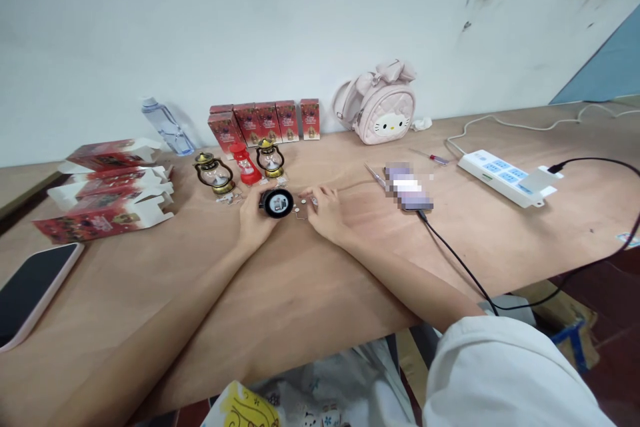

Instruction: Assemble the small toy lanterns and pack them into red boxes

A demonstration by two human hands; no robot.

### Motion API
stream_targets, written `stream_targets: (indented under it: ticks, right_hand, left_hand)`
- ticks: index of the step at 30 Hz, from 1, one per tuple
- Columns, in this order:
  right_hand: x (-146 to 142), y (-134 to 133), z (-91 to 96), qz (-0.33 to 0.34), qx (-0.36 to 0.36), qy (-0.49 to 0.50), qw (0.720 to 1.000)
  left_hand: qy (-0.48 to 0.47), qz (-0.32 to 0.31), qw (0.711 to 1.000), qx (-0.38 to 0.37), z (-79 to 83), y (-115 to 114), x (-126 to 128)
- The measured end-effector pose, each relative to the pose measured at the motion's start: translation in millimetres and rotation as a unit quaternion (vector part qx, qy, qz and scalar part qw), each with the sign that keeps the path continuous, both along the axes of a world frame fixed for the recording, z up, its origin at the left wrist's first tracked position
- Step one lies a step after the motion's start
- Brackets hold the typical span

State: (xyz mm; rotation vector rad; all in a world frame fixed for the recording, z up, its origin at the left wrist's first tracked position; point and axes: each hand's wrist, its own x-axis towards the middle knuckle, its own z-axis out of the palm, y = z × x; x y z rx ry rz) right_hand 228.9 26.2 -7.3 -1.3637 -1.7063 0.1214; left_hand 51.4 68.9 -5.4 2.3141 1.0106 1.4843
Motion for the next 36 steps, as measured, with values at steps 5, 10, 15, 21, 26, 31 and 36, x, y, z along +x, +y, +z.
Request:
stream_targets:
  ticks: [5,10,15,21,26,31,36]
  right_hand:
    - [-2.0,8.6,-2.8,0.029,-0.082,-0.081,0.993]
    - [-2.6,12.5,-6.6,0.033,-0.088,-0.096,0.991]
    - [-0.7,14.2,-9.8,0.036,-0.059,-0.08,0.994]
    - [-7.7,-0.6,-7.0,-0.007,0.132,0.101,0.986]
    - [-24.0,-21.2,-3.7,-0.006,0.236,0.15,0.96]
    - [-26.6,-24.1,-4.6,-0.012,0.237,0.071,0.969]
    - [-22.9,-20.9,-6.1,-0.013,0.251,0.031,0.967]
  left_hand:
    - [-0.043,0.069,0.997,-0.017,-2.1,4.0,-1.1]
    - [-0.065,0.018,0.997,-0.038,-4.3,7.4,-0.6]
    - [-0.064,0.007,0.997,-0.04,-1.8,5.4,0.2]
    - [-0.035,0.011,0.999,-0.013,-0.1,2.8,-0.1]
    - [0.02,-0.025,0.999,0.024,1.7,-2.0,0.1]
    - [0.062,-0.053,0.995,0.05,0.0,-2.7,0.9]
    - [0.067,-0.055,0.995,0.047,-1.1,-1.5,0.9]
